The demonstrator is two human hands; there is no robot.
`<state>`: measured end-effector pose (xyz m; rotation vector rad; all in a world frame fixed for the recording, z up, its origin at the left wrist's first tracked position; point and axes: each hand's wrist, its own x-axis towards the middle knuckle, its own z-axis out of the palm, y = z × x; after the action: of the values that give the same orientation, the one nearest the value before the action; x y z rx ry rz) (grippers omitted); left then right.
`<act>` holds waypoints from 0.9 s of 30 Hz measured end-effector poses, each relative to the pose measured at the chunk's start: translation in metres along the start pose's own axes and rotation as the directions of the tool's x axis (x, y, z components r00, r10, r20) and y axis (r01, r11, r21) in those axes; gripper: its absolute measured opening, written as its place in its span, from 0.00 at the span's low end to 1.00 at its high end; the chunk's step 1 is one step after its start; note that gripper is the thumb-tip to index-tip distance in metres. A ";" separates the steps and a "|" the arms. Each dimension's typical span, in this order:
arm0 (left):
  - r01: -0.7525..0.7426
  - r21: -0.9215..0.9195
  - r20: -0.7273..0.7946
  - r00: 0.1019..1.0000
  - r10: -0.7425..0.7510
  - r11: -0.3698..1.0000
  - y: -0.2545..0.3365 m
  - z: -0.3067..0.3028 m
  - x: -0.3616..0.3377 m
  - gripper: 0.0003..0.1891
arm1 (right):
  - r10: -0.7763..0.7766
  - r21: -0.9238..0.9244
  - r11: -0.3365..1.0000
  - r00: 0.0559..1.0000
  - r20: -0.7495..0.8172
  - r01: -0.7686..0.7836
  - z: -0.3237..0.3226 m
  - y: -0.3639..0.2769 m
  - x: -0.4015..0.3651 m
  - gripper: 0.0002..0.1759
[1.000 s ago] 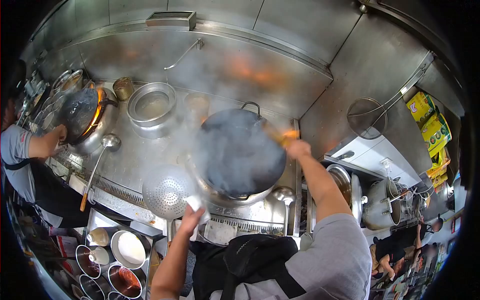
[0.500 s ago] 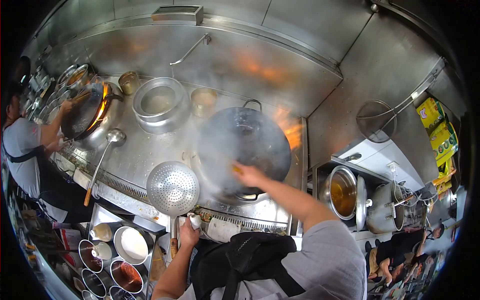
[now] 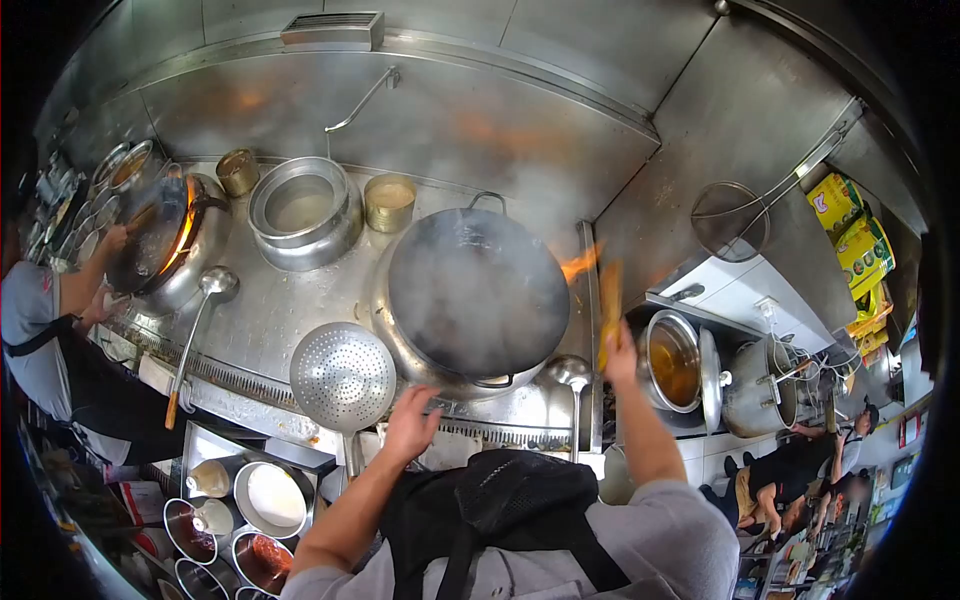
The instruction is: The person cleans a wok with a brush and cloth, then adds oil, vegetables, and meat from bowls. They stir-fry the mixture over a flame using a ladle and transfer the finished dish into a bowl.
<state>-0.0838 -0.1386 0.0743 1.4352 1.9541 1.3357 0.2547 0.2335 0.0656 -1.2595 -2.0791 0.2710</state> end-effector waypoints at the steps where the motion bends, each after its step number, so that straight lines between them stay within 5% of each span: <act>1: -0.033 -0.033 0.057 0.998 0.035 0.999 0.010 0.000 0.012 0.19 | 0.406 -0.073 0.912 0.862 0.302 -0.404 -0.022 -0.050 -0.044 0.35; 2: -0.062 -0.067 0.109 0.992 0.069 0.996 0.022 0.002 0.024 0.18 | 0.353 -0.037 0.931 0.868 0.350 -0.363 -0.006 -0.025 -0.093 0.34; 3: -0.063 -0.079 0.142 0.987 0.074 0.995 0.031 0.008 0.034 0.18 | 0.512 -0.211 0.856 0.715 0.475 -0.472 -0.016 -0.053 -0.128 0.34; 5: -0.073 -0.047 0.192 0.978 0.081 0.996 0.044 0.024 0.048 0.16 | 0.463 -0.113 0.852 0.636 0.618 -0.511 0.001 -0.009 -0.210 0.35; 6: -0.085 -0.004 0.207 0.975 0.084 0.996 0.046 0.037 0.054 0.15 | 0.449 0.001 0.802 0.604 0.658 -0.598 -0.004 -0.022 -0.235 0.35; 7: -0.030 0.098 0.302 0.953 -0.002 0.995 0.043 0.051 0.061 0.15 | 0.406 -0.034 0.862 0.649 0.643 -0.506 -0.005 -0.023 -0.259 0.36; 9: 0.038 0.274 0.396 0.906 -0.149 0.961 0.044 0.066 0.069 0.14 | 0.502 -0.228 0.829 0.501 0.705 -0.511 -0.016 -0.053 -0.264 0.38; 13: 0.090 0.286 0.348 0.918 -0.191 0.954 0.046 0.055 0.072 0.11 | 0.410 -0.080 0.843 0.539 0.735 -0.532 -0.015 -0.046 -0.261 0.42; 16: 0.115 0.220 0.222 0.961 -0.165 0.969 0.046 0.057 0.049 0.10 | 0.362 -0.122 0.834 0.368 0.857 -0.538 -0.003 -0.014 -0.246 0.40; 17: 0.078 0.151 0.126 0.987 -0.097 0.985 0.041 0.058 0.045 0.11 | 0.202 -0.134 0.977 0.523 0.828 -0.165 -0.027 -0.069 -0.214 0.36; 19: 0.008 0.094 -0.036 0.999 -0.005 0.996 0.039 0.049 0.020 0.21 | -0.002 0.082 0.992 0.642 0.767 -0.095 0.001 -0.039 -0.205 0.31; 20: 0.040 0.103 -0.091 0.995 -0.031 0.994 0.038 0.040 0.002 0.22 | -0.045 0.148 0.982 0.617 0.786 -0.117 -0.004 -0.055 -0.187 0.29; 23: 0.295 0.148 -0.260 0.933 -0.250 0.944 0.033 0.015 -0.080 0.22 | -0.216 0.363 0.820 0.347 0.913 -0.444 0.021 -0.047 -0.161 0.24; 25: 0.490 0.179 -0.348 0.843 -0.411 0.853 0.029 0.005 -0.156 0.21 | -0.350 0.407 0.865 0.228 0.908 -0.293 0.024 -0.071 -0.154 0.23; 27: 0.684 0.089 -0.397 0.691 -0.603 0.724 0.051 -0.002 -0.236 0.21 | -0.438 0.430 0.837 0.056 0.897 -0.338 0.036 -0.096 -0.158 0.24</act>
<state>0.0391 -0.3465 0.0654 0.4565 2.5736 1.0724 0.2115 0.0568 0.0165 -0.4494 -2.6954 2.1898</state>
